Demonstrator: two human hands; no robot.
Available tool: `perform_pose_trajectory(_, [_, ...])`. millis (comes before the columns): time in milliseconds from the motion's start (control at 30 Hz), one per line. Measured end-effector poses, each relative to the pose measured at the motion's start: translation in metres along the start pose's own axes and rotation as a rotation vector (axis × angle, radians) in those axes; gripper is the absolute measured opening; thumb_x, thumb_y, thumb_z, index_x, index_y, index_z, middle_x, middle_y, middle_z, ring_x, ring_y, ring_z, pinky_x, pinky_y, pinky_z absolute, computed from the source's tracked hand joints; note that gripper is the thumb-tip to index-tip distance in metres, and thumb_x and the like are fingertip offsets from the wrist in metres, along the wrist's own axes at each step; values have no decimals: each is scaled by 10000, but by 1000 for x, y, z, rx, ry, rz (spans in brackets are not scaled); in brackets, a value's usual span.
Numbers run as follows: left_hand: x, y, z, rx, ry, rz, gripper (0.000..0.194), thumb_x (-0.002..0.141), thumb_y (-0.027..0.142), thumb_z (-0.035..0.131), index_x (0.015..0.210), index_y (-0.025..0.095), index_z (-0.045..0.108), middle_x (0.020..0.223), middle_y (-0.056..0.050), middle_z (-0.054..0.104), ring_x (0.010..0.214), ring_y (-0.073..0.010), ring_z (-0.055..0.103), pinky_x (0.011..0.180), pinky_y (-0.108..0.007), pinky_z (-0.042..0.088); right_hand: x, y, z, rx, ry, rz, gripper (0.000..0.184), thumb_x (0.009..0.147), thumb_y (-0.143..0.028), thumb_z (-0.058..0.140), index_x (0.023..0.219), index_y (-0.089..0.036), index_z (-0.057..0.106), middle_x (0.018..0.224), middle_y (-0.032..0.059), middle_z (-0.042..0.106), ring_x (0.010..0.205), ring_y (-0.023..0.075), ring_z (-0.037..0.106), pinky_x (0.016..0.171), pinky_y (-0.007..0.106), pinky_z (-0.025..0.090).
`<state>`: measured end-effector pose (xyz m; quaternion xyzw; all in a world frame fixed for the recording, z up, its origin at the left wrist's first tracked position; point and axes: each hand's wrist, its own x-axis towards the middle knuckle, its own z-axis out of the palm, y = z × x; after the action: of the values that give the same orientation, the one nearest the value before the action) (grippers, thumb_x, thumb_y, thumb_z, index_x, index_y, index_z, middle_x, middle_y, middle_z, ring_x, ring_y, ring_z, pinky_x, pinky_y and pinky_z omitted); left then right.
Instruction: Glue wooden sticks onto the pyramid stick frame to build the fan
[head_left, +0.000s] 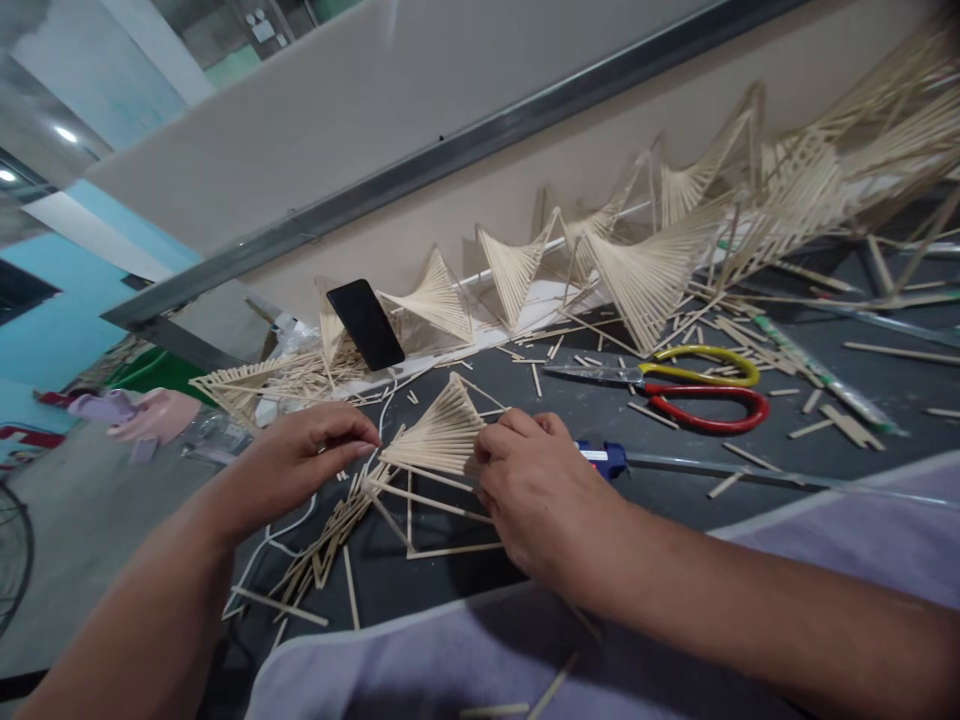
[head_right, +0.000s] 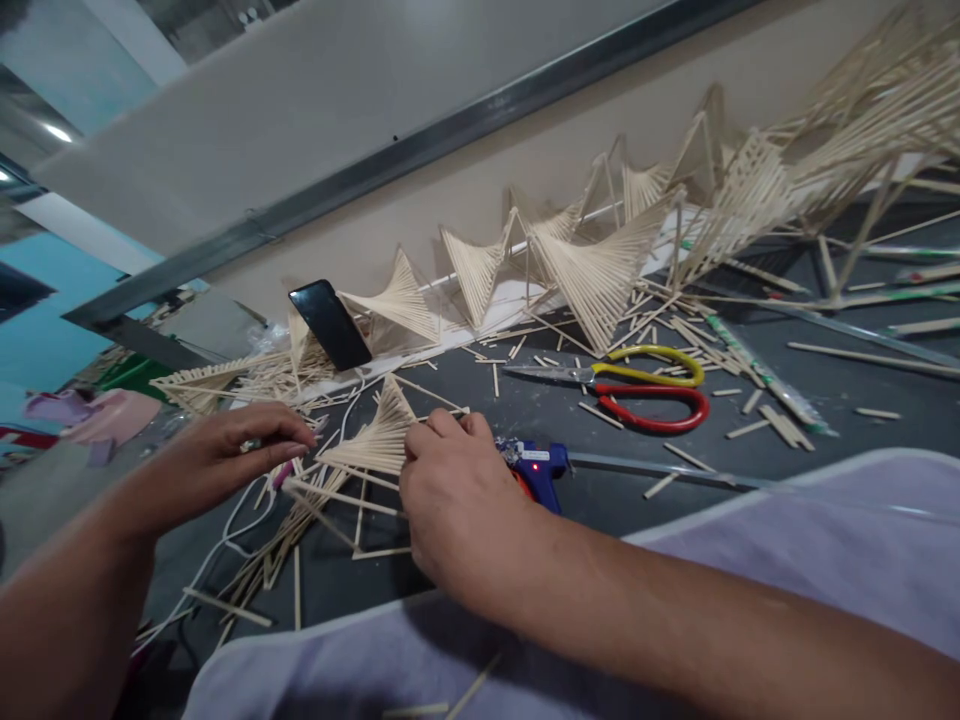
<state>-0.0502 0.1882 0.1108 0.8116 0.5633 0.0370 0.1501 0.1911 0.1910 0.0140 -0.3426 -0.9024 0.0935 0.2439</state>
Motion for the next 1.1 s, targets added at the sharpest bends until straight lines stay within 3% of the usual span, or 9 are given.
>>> perform_pose_trajectory(267, [3, -8, 14, -334, -68, -217, 182, 791, 355, 536, 796, 193, 620, 740, -10, 591, 612, -116, 519, 561, -214, 417, 0, -2, 1, -29, -19, 1, 48, 672, -228, 587, 653, -194, 615, 777, 53, 542, 813, 212, 372, 652, 366, 181])
perform_pose_trajectory(500, [4, -12, 26, -510, -66, -300, 188, 769, 371, 572, 799, 186, 586, 682, 19, 505, 546, -79, 434, 469, -175, 351, 2, -2, 4, -31, -51, 23, 52, 676, -231, 608, 695, -189, 632, 800, 55, 547, 837, 206, 382, 665, 363, 184])
perform_pose_trajectory(767, [4, -10, 35, -637, -38, -345, 207, 752, 379, 590, 793, 178, 561, 659, 26, 441, 554, -83, 379, 444, -163, 297, 1, 0, 2, 4, -51, 9, 39, 670, -212, 602, 685, -179, 618, 784, 49, 547, 835, 197, 384, 662, 356, 178])
perform_pose_trajectory(1100, [5, -12, 38, -740, -20, -335, 163, 754, 332, 601, 781, 172, 586, 670, 15, 498, 595, -95, 425, 514, -176, 338, 0, 1, 3, 31, -53, -8, 15, 661, -184, 606, 662, -170, 600, 775, 49, 537, 827, 196, 365, 678, 361, 174])
